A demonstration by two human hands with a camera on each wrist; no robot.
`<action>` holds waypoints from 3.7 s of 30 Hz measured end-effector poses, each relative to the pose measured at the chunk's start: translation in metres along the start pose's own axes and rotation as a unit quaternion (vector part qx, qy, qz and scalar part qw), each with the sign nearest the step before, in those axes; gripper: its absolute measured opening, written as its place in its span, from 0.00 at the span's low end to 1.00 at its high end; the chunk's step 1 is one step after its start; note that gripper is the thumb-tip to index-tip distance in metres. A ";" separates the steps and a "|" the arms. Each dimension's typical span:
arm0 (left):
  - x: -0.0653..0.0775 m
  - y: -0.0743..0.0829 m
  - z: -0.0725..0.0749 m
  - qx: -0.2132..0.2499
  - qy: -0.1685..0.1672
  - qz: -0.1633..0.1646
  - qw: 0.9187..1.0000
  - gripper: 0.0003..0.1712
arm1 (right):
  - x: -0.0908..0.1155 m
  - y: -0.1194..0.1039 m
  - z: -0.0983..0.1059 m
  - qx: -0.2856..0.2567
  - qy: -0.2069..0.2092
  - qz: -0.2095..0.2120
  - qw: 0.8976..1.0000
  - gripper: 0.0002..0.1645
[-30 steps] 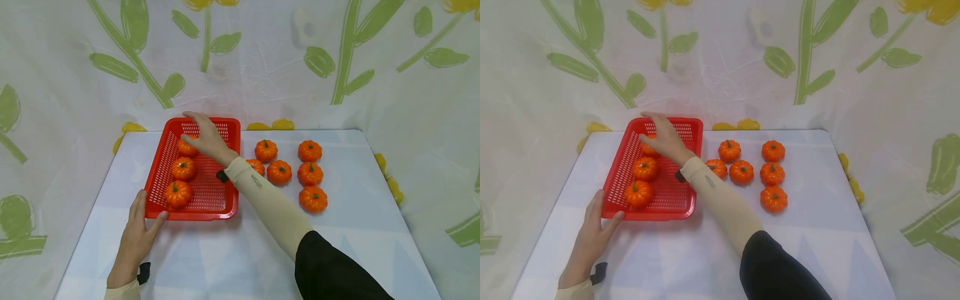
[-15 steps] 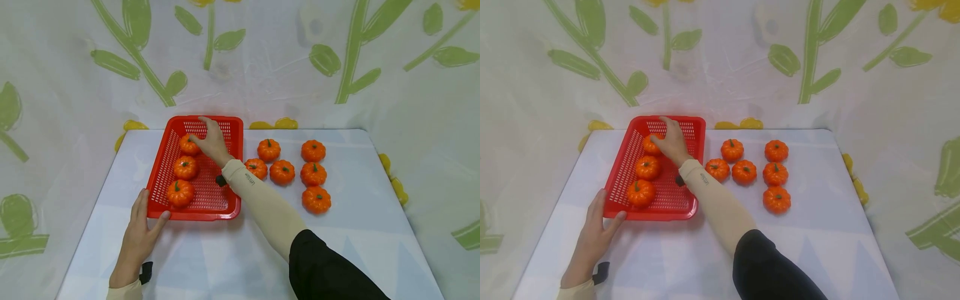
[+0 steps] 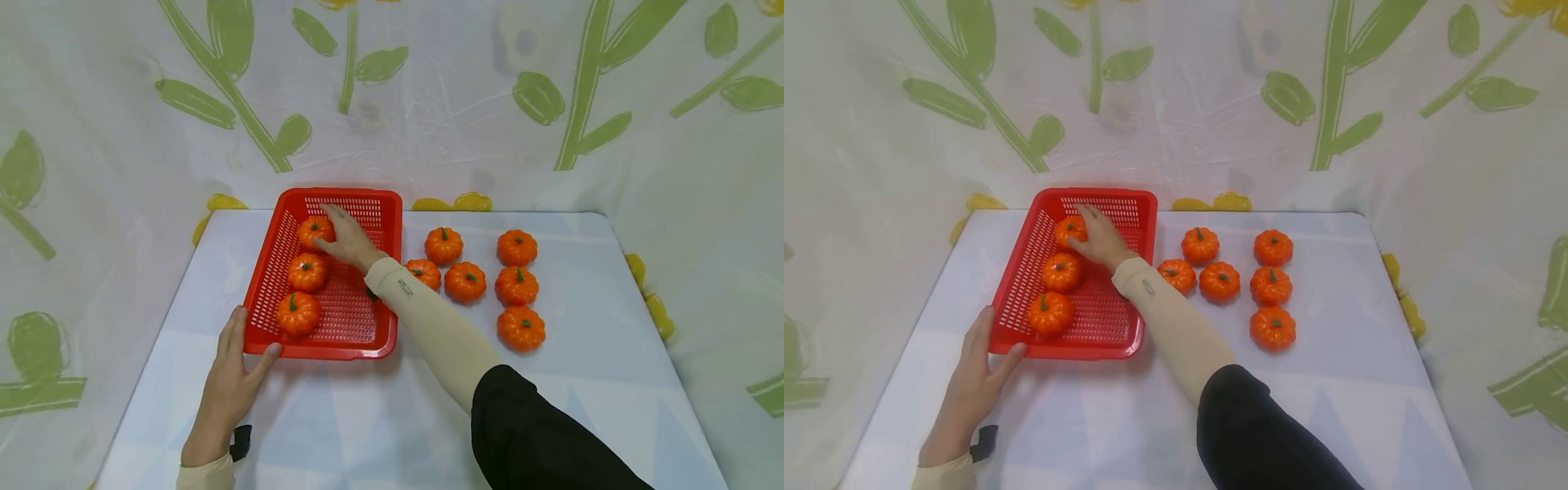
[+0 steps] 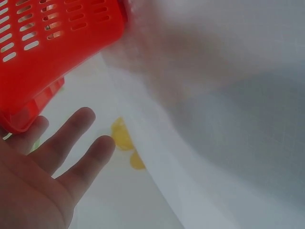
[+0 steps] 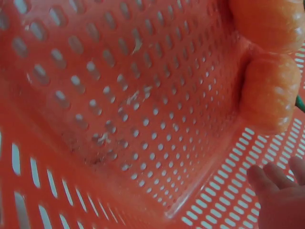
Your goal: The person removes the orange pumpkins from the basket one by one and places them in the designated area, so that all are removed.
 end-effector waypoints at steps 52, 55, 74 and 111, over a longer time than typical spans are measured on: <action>0.002 -0.001 -0.002 0.002 0.000 0.009 1.000 0.55 | -0.013 0.004 -0.026 0.072 -0.091 0.026 0.993 0.43; 0.001 -0.001 -0.002 0.002 -0.001 0.007 1.000 0.55 | -0.014 0.004 -0.028 0.086 -0.089 0.020 0.992 0.42; 0.000 -0.004 -0.003 0.006 0.007 0.000 1.000 0.55 | -0.015 -0.002 -0.024 0.112 -0.047 0.027 0.992 0.39; -0.001 -0.001 -0.001 -0.002 -0.001 0.011 1.000 0.56 | -0.002 -0.027 -0.008 0.081 0.004 0.046 0.996 0.41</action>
Point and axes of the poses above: each hand's wrist, its own x-axis away from the middle knuckle, its own z-axis out of the back of the hand, y = z × x, the point moved 3 cm from there along -x, towards the middle knuckle, and after that the axes turned 1 degree about -x, right-handed, at the moved point
